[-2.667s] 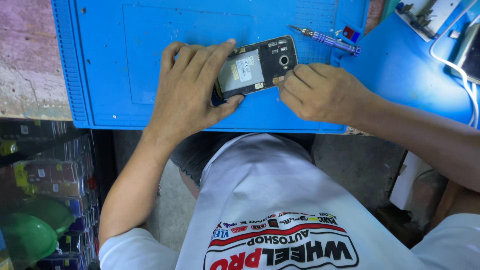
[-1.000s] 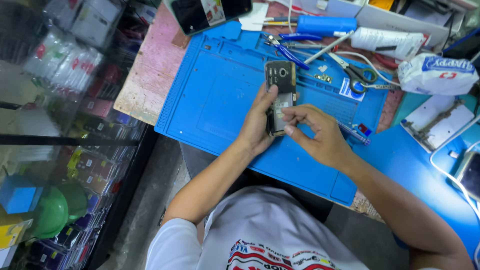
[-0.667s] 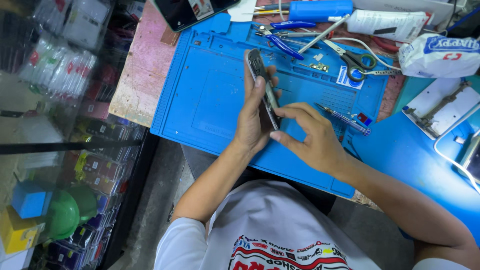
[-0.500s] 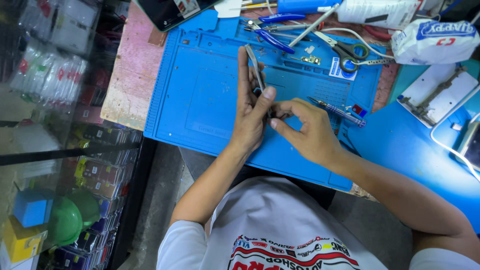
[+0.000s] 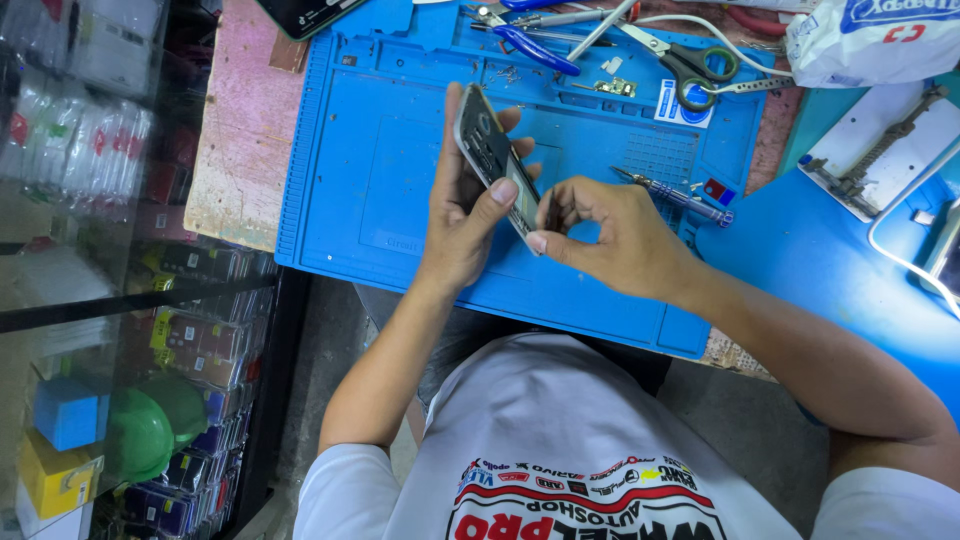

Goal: The person disassembles a mobile phone on a blue mat by removing screws with a screwdriver and prying off internal parts with tweezers and by hand.

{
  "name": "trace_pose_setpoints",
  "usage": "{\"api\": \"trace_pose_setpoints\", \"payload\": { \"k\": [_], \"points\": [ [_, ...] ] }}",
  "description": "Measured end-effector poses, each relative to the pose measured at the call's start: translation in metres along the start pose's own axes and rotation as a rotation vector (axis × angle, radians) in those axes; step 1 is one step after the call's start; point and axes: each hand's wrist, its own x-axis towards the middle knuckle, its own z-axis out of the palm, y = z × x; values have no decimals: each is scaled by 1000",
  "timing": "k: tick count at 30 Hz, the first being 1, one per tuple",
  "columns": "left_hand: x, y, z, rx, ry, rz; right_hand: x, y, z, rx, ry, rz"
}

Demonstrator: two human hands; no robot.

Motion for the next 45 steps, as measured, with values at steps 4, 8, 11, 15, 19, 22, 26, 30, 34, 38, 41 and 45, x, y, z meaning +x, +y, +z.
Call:
{"api": "trace_pose_setpoints", "payload": {
  "k": [4, 8, 11, 15, 19, 22, 26, 30, 34, 38, 41, 45],
  "points": [
    [-13, -4, -2, 177, 28, 114, -2, 3, 7, -353, 87, -185],
    [-19, -4, -8, 192, -34, 139, -8, 3, 5, -258, 39, -208],
    [-23, -2, -11, 287, -29, 242, -9, 3, 14, -392, 132, -317],
    [-19, -4, -1, 425, 51, 403, -7, 5, 18, -443, 303, -350],
    [-22, -2, 7, 637, 91, 629, -10, 9, 17, -409, 367, -292],
    [-25, 1, 4, 652, 90, 668, -10, 11, 18, -154, 347, -184],
    [-28, -3, 0, 490, 122, 577, -4, 11, 14, 89, 387, -115],
    [-24, -21, 5, -205, 192, 90, -4, 6, 8, -112, 346, -252],
    [-16, -18, -9, -696, 137, -194, -6, -4, 13, -666, 351, -429],
    [-6, -4, -22, -698, 220, -119, 4, -16, -5, -874, 289, -265],
    [-7, 5, -25, -634, 217, -70, 6, -17, 1, -1040, 296, -439],
    [-4, -2, -18, -467, 217, -32, -6, -10, 25, -940, 163, -718]
  ]
}}
